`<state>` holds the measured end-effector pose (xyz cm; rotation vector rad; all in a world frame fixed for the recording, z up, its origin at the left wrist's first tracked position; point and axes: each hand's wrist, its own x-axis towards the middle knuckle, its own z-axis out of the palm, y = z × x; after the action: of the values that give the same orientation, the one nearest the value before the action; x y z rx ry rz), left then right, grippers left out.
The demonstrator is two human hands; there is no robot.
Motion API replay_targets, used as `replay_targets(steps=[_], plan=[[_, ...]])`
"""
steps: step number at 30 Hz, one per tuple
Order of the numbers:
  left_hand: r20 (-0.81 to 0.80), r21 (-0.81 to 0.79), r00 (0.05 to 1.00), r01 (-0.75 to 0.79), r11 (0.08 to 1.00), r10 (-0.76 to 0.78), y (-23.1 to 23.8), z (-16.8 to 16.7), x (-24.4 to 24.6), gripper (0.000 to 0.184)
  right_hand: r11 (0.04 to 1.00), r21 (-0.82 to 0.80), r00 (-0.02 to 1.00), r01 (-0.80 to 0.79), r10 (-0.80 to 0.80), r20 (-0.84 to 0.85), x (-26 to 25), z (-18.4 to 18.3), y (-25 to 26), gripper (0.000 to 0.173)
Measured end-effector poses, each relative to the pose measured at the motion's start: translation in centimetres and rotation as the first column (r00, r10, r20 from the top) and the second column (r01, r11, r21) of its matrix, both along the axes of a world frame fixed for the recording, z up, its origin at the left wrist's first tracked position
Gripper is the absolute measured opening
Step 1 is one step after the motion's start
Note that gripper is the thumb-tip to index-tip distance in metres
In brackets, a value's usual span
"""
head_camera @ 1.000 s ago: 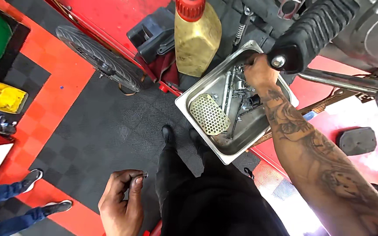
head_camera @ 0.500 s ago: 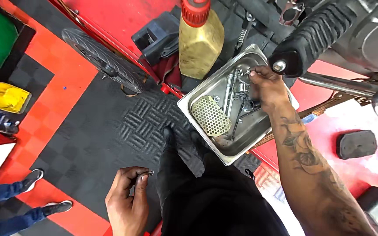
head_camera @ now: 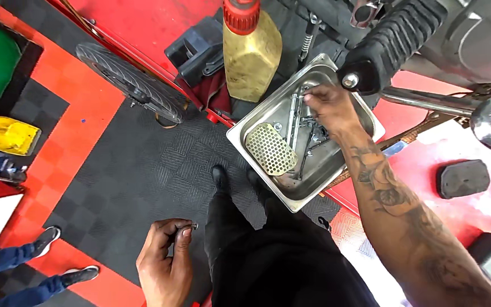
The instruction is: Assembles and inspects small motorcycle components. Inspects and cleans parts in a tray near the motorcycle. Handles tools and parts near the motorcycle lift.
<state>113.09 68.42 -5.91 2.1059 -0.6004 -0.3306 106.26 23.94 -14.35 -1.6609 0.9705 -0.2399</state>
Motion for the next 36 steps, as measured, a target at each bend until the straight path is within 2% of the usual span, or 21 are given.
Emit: replay_targets(steps=[1,3,5,7,9,12,14,18,23,26,30,36], plan=[[-0.002,0.0,1.0,0.005,1.0,-0.005,0.1,-0.1,0.0,0.02,0.989,-0.107,0.991,-0.097,0.087,-0.099,0.7,-0.5,0.0,0.02],[-0.007,0.0,1.0,0.018,1.0,-0.018,0.1,-0.2,0.1,0.02,0.892,-0.292,0.91,-0.346,0.243,-0.335,2.2,-1.2,-0.3,0.025],[-0.014,0.01,1.0,0.023,1.0,-0.023,0.1,-0.2,0.2,0.021,0.774,-0.376,0.827,-0.51,0.321,-0.461,3.5,-1.5,-0.4,0.025],[-0.017,0.015,1.0,0.021,1.0,-0.02,0.0,-0.1,0.2,0.02,0.708,-0.398,0.78,-0.583,0.351,-0.518,4.3,-1.4,-0.3,0.025],[-0.014,0.019,1.0,0.02,1.0,-0.02,0.0,0.0,0.2,0.021,0.706,-0.406,0.786,-0.58,0.355,-0.506,4.1,-1.1,-0.4,0.026],[-0.012,0.017,1.0,0.004,1.0,-0.004,0.1,0.2,0.2,0.021,0.804,-0.403,0.876,-0.437,0.278,-0.395,1.7,0.5,0.0,0.024],[-0.015,0.016,1.0,-0.004,1.0,0.004,0.2,0.2,0.2,0.021,0.831,-0.393,0.888,-0.394,0.234,-0.395,-0.9,2.0,0.8,0.023],[-0.028,0.02,1.0,0.013,1.0,-0.012,0.2,-0.4,0.0,0.021,0.789,-0.316,0.765,-0.527,0.278,-0.581,-5.6,3.9,2.8,0.019],[-0.017,0.025,0.999,0.038,0.999,-0.037,-1.3,-0.5,0.1,0.02,0.698,-0.276,0.611,-0.661,0.286,-0.738,-8.6,4.4,4.4,0.012],[-0.015,0.011,0.999,0.046,0.999,-0.046,-1.6,-0.3,0.4,0.02,0.665,-0.362,0.651,-0.654,0.25,-0.717,-10.0,4.2,5.1,0.005],[-0.026,0.011,0.998,0.049,0.999,-0.049,-1.0,-0.5,0.4,0.022,0.649,-0.42,0.678,-0.635,0.207,-0.705,-10.3,3.6,5.8,0.005],[-0.025,0.019,1.0,0.013,1.0,-0.012,0.6,-0.6,0.2,0.024,0.728,-0.448,0.692,-0.52,0.052,-0.72,-8.9,3.2,5.7,0.018]])
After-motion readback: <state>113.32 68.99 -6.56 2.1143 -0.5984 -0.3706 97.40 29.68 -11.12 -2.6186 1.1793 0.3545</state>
